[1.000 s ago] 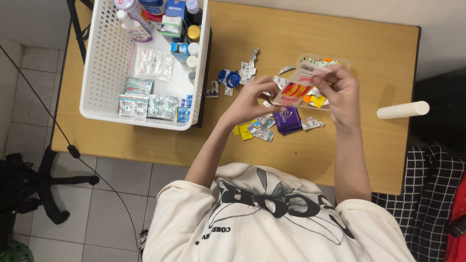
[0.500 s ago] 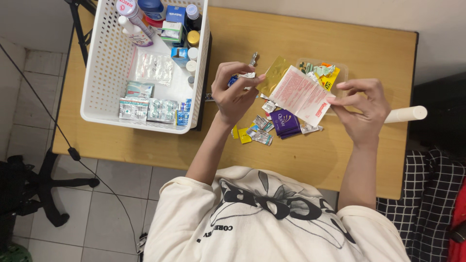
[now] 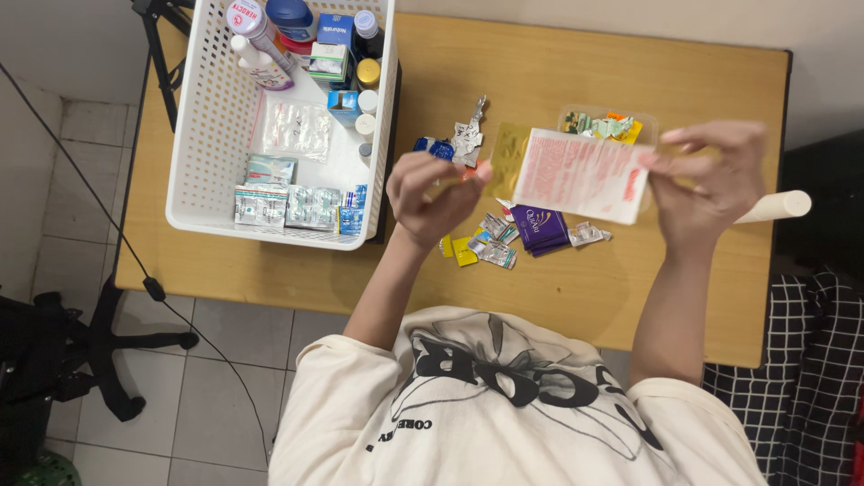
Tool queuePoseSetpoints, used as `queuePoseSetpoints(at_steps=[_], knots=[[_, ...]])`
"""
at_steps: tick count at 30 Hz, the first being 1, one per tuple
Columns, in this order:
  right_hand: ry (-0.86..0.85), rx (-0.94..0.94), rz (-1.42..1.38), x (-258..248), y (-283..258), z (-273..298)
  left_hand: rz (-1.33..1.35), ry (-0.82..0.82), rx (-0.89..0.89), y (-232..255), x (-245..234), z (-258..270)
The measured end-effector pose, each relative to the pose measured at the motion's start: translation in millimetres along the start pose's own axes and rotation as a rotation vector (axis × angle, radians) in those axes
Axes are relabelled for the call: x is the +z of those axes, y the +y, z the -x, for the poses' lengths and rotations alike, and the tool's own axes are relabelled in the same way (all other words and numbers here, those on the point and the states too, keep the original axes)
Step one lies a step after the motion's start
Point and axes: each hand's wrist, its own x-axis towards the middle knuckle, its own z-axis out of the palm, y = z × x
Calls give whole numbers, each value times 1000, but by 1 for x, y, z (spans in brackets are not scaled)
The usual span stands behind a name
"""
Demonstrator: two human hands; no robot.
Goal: The person sorts various medication blister packs and boxes on a wooden table, picking up each item, turning it over to view both sides, and placing it into a white plastic basket. The person handles multiple small packets and boxes, organizing them into the basket and a clear plastic container.
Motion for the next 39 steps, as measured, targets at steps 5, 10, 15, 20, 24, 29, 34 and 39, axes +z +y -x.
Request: queuePoseSetpoints(at_steps=[5,10,15,20,24,29,34,39], knots=[[67,-243,139,2,19,-47,-97,53,252,10,0,7],[-5,-81,-151,31,33,-80,-90,-63,283,10,18,20],[-176,-19,-409,68,51,-101,-204,-101,303,5,34,35],[-308,-9,-527,76,69,-111,-242,-87,252,10,36,41],[-376,-11,-511,71,69,-117,-287,-75,229,16,37,44],[-410,47,-530,70,58,-124,-252,-87,220,19,42,48],[-418,111,-675,77,57,-126,-261,-87,251,25,43,38],[-483,145,-774,81,70,-120,-57,-175,117,27,35,16]])
